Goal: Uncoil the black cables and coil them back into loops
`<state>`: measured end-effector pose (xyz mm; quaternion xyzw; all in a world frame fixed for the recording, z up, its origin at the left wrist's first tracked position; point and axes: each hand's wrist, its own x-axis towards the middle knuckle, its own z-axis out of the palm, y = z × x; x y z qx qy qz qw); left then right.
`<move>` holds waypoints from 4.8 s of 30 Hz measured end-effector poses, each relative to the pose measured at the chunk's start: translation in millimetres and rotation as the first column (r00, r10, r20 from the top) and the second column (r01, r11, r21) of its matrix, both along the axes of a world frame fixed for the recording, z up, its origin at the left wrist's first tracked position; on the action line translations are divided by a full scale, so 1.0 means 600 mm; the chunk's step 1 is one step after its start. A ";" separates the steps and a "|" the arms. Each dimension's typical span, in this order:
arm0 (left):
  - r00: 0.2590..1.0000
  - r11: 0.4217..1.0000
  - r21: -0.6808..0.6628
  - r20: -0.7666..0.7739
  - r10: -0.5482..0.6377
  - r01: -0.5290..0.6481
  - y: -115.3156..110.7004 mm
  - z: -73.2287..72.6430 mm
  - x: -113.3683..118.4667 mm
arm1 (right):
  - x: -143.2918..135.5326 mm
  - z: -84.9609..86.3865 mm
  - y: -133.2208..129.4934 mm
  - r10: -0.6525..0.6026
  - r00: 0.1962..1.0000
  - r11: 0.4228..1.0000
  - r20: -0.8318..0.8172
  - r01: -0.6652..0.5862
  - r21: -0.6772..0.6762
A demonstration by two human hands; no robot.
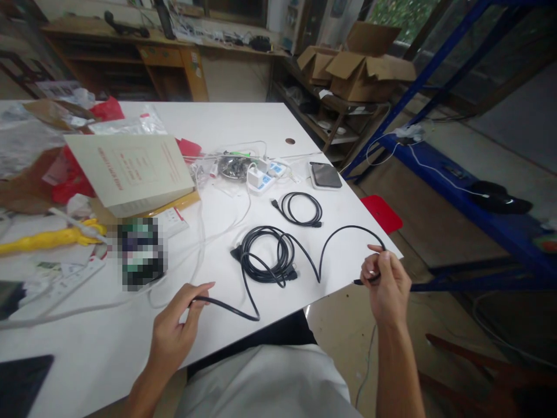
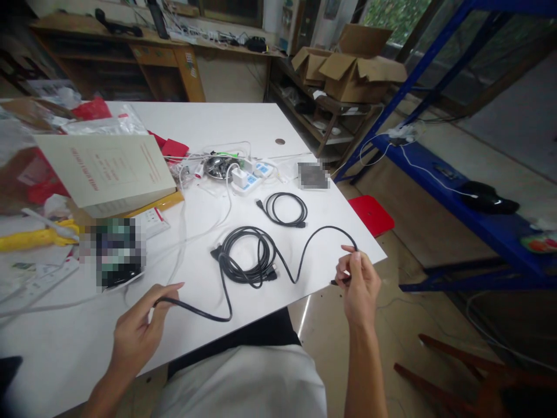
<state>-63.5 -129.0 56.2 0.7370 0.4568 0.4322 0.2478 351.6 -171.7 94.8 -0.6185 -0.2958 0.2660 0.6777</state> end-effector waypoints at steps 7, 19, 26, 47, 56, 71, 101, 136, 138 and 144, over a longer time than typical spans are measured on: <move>0.993 0.994 0.007 -0.059 -0.107 0.107 0.017 0.001 0.035 | -0.106 -0.028 0.016 0.365 0.926 0.919 0.100 -0.341 -0.200; 0.988 0.989 -0.072 -0.074 -0.137 0.132 0.029 0.003 0.081 | -0.247 -0.013 0.024 0.810 0.546 0.584 0.216 -0.714 -0.385; 0.998 0.998 -0.046 0.054 -0.039 0.042 0.028 0.025 0.087 | -0.257 0.010 0.007 0.746 0.468 0.645 0.474 -0.684 -0.340; 0.332 0.468 -0.578 0.795 0.508 0.668 0.020 0.082 0.107 | -0.257 -0.003 0.009 0.363 -0.055 0.710 0.930 -0.631 -0.314; 0.610 0.622 -0.618 0.745 0.270 0.481 0.035 0.053 0.123 | -0.236 -0.028 0.015 0.412 0.011 0.712 0.911 -0.627 -0.315; 0.999 0.969 -0.244 0.013 0.042 -0.037 0.120 -0.063 0.144 | -0.182 -0.143 0.068 0.446 0.070 0.798 0.892 -0.483 -0.361; 0.984 0.984 -0.067 0.068 0.167 -0.163 0.117 -0.112 0.147 | -0.038 -0.168 0.203 0.270 0.425 0.961 0.864 -0.173 -0.216; 0.929 0.956 -0.246 0.291 0.228 -0.158 0.127 -0.110 0.143 | -0.002 -0.204 0.249 0.392 0.361 0.895 0.846 0.065 -0.442; 0.931 0.958 -0.243 0.290 0.222 -0.153 0.127 -0.109 0.143 | -0.003 -0.202 0.247 0.382 0.380 0.900 0.842 0.052 -0.432; 0.938 0.967 -0.193 0.272 0.216 -0.167 0.123 -0.101 0.142 | -0.022 -0.177 0.225 0.291 0.487 0.939 0.824 0.019 -0.343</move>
